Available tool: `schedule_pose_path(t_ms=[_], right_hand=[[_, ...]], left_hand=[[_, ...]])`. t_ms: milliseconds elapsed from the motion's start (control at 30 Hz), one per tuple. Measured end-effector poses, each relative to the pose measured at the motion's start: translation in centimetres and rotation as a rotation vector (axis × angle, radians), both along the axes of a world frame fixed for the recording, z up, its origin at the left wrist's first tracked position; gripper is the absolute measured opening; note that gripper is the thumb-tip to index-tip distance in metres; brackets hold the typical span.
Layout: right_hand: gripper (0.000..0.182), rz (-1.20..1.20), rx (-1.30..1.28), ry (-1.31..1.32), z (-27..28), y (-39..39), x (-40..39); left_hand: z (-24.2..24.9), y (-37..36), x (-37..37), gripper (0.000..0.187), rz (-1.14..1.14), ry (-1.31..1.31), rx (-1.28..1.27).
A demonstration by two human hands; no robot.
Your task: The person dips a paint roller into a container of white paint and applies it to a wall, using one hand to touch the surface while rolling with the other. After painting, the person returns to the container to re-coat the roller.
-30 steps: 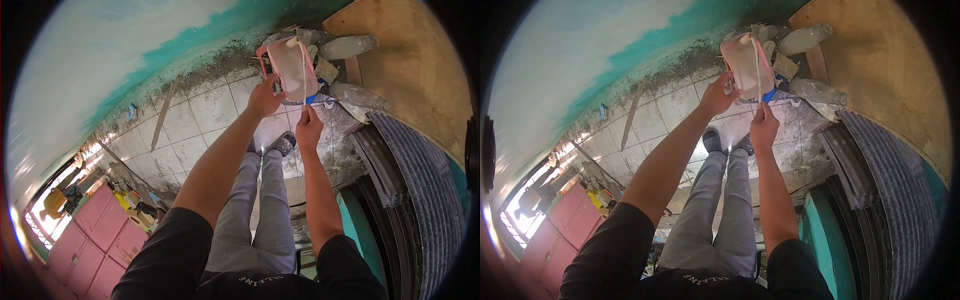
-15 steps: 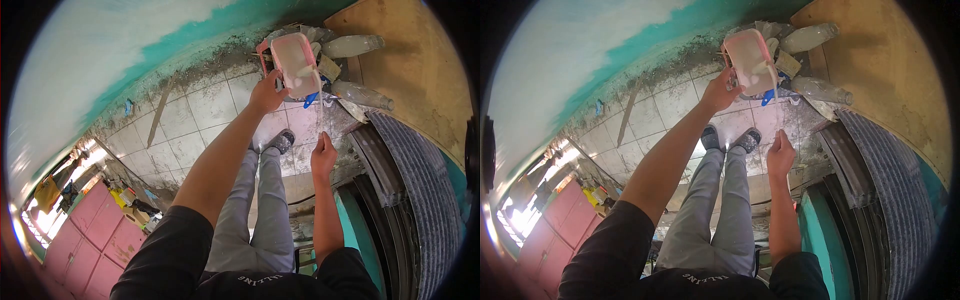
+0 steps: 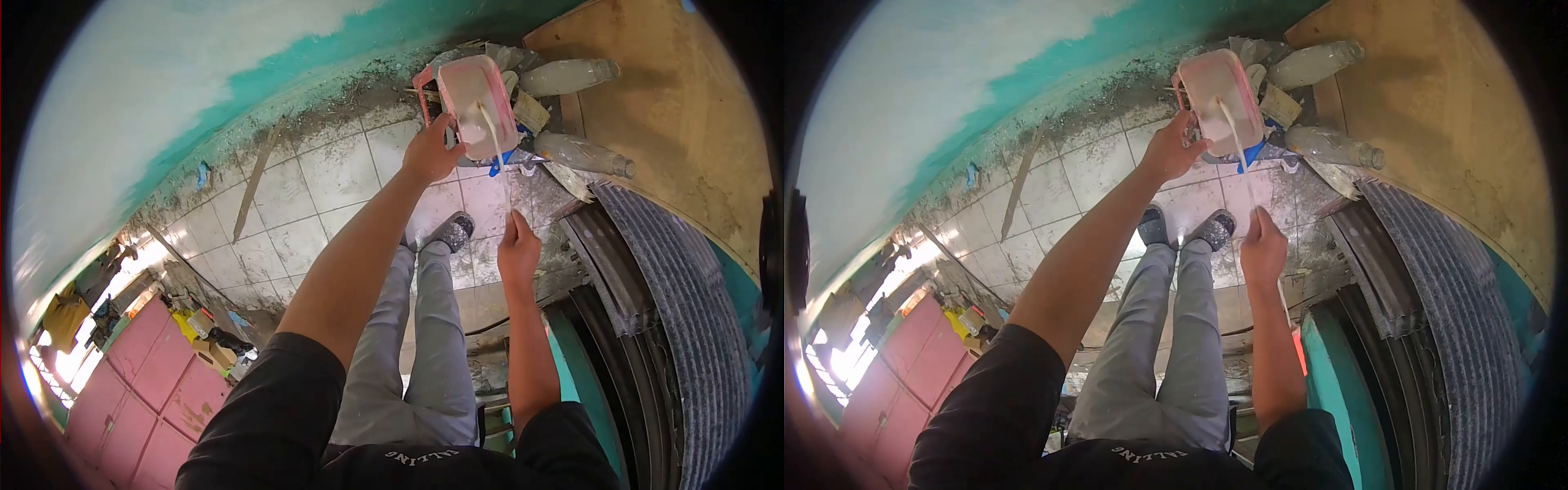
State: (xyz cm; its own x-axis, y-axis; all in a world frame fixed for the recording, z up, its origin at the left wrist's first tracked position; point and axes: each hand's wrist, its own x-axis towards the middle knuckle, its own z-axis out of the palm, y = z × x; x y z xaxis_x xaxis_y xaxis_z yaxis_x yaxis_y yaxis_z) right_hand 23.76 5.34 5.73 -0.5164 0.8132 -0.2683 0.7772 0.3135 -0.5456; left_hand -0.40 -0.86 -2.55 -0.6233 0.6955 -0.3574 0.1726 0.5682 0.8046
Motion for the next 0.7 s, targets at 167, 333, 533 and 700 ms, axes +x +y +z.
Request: schedule_pose_path(t_ms=[167,333,533,700], right_hand=[[0.024,0.044,0.158,-0.072,1.0,0.3,4.5],[0.025,-0.025,0.177,-0.089,-0.1,1.6,2.2],[0.024,-0.047,0.093,0.081,-1.5,0.0,-1.1],[0.024,-0.009,0.077,0.029,-0.9,-2.3,2.8]], left_hand=[[0.7,0.1,-0.1,0.054,-0.012,-0.050,-0.057],[0.2,0.1,0.1,0.055,0.000,-0.028,-0.036],[1.0,0.0,-0.2,0.058,-0.032,-0.036,-0.064],[0.8,0.2,-0.2,0.060,-0.047,-0.076,-0.098]])
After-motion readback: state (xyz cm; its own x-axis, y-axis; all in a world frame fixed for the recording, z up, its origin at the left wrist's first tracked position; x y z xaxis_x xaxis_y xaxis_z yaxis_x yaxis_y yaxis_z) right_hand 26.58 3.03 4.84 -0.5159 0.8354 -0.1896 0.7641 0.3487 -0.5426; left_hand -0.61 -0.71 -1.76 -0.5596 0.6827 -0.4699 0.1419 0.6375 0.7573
